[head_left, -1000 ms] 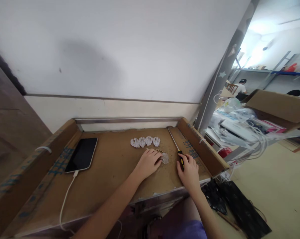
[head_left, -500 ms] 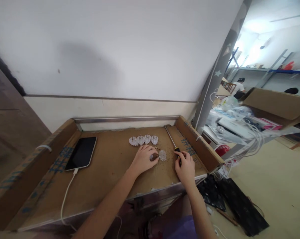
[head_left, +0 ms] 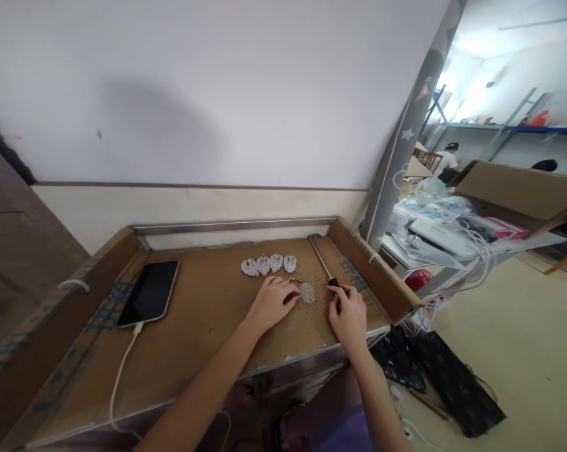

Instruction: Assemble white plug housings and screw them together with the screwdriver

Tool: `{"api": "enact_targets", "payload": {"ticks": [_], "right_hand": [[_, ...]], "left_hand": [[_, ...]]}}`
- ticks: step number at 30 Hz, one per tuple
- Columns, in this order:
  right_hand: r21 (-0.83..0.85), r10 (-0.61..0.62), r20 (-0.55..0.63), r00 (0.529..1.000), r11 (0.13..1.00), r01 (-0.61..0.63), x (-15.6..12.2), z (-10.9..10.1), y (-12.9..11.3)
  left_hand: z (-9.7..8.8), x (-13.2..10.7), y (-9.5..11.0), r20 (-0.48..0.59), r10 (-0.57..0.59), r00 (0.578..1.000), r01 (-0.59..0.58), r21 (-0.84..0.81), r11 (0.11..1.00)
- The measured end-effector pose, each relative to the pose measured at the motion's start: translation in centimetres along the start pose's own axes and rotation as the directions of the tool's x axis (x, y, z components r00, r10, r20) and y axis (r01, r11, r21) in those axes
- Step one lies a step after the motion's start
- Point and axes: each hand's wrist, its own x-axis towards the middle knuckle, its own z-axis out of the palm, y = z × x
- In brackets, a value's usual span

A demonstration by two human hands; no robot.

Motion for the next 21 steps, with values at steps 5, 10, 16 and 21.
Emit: {"api": "enact_targets", "payload": {"ticks": [5, 10, 16, 21], "right_hand": [[0.035, -0.018, 0.039, 0.999, 0.999, 0.017, 0.1, -0.3, 0.3], [0.082, -0.044, 0.075, 0.996, 0.996, 0.038, 0.4, -0.2, 0.8], [0.129, -0.051, 0.079, 0.996, 0.991, 0.040, 0.3, -0.2, 1.1], [0.139, -0.041, 0.060, 0.997, 0.990, 0.032, 0.3, -0.2, 1.0]], "left_hand": [[-0.3, 0.1, 0.2, -0.043, -0.006, 0.999, 0.005, -0.038, 0.999], [0.2, 1.1, 1.3, -0.101, -0.058, 0.993, 0.045, -0.128, 0.991], [1.4, 1.8, 1.9, -0.026, -0.029, 0.999, 0.025, -0.134, 0.991], [1.4, 1.3, 1.5, 0.007, -0.028, 1.000, 0.029, -0.120, 0.992]]}}
